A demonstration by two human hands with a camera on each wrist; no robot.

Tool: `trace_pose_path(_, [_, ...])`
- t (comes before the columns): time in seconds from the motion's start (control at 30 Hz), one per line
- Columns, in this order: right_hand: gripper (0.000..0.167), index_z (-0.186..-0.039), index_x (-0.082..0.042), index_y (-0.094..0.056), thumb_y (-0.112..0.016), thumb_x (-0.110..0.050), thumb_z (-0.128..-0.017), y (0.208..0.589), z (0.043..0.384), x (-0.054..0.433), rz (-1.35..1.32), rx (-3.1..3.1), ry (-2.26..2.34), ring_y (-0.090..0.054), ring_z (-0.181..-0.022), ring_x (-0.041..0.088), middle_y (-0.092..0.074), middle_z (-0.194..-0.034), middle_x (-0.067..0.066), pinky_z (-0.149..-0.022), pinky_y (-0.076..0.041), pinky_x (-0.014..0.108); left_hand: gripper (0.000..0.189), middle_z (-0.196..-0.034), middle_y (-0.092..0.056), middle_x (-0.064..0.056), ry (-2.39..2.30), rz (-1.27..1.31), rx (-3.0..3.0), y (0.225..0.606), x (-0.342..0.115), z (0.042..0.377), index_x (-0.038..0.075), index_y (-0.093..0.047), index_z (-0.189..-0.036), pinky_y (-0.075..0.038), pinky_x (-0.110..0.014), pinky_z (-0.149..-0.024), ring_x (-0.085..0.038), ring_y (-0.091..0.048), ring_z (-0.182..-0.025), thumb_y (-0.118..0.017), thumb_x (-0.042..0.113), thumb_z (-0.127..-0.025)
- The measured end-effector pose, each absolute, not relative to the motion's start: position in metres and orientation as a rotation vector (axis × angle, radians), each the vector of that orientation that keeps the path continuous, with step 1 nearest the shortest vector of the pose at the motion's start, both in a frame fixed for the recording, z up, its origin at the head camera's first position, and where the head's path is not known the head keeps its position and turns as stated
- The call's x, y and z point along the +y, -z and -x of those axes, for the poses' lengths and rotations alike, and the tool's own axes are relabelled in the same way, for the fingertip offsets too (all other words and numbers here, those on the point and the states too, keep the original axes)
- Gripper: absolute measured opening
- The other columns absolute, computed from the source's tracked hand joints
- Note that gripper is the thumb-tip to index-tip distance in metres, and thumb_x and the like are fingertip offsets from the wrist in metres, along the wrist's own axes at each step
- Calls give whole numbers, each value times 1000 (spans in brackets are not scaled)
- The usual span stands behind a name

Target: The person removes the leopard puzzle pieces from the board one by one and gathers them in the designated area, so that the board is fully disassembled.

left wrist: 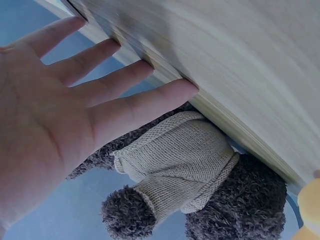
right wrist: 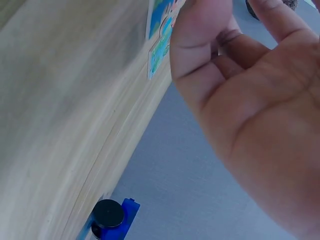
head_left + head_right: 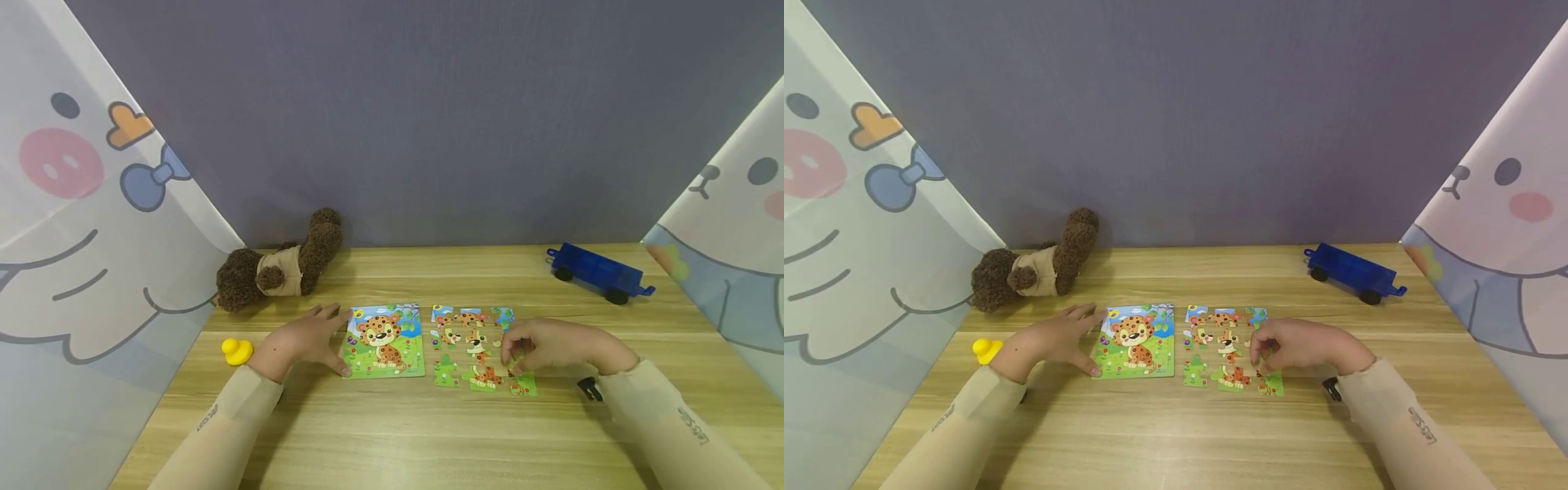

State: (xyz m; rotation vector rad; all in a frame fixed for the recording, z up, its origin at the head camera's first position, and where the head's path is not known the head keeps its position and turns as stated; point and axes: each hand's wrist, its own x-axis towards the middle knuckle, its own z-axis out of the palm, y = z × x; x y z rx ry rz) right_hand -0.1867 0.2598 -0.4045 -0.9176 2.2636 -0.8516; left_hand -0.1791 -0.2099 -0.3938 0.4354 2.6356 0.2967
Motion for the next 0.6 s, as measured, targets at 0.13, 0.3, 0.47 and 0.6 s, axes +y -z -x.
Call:
trace_pose_path(0.13, [14,-113,-16,-73,-75,-18,-98,404,187,259,904,2251,871,-52,-82,4,-61,-99,2,-66,-47,20,126,-179,-17,-23,-294,-439,2638,395,-211,181,17,-28,-171,-30,-81,-122,-59,-16,-162,-94,60,-73])
trace_pose_path(0.3, [15,-119,-13,-71,-63,-20,-109,394,190,254,922,2311,850,-50,-74,1,-64,-96,-2,-61,-45,21,127,-178,-20,-24,-229,-440,2642,392,-207,183,14,-27,-171,-33,-80,-122,-59,-22,-161,-92,63,-73])
trace_pose_path(0.47, [22,-123,-12,-71,-59,-26,-111,378,194,241,962,2426,803,-60,-81,3,-75,-107,3,-66,-52,23,121,-171,-35,-25,-158,-436,2643,383,-198,193,6,-36,-166,-44,-71,-119,-56,-42,-152,-90,66,-75])
trace_pose_path(0.6, [21,-123,-13,-71,-59,-26,-111,364,198,228,947,2472,784,-61,-78,6,-74,-102,3,-65,-52,24,91,-155,-58,-21,-120,-457,2675,371,-187,205,5,-57,-150,-53,-62,-113,-46,-60,-139,-83,63,-85])
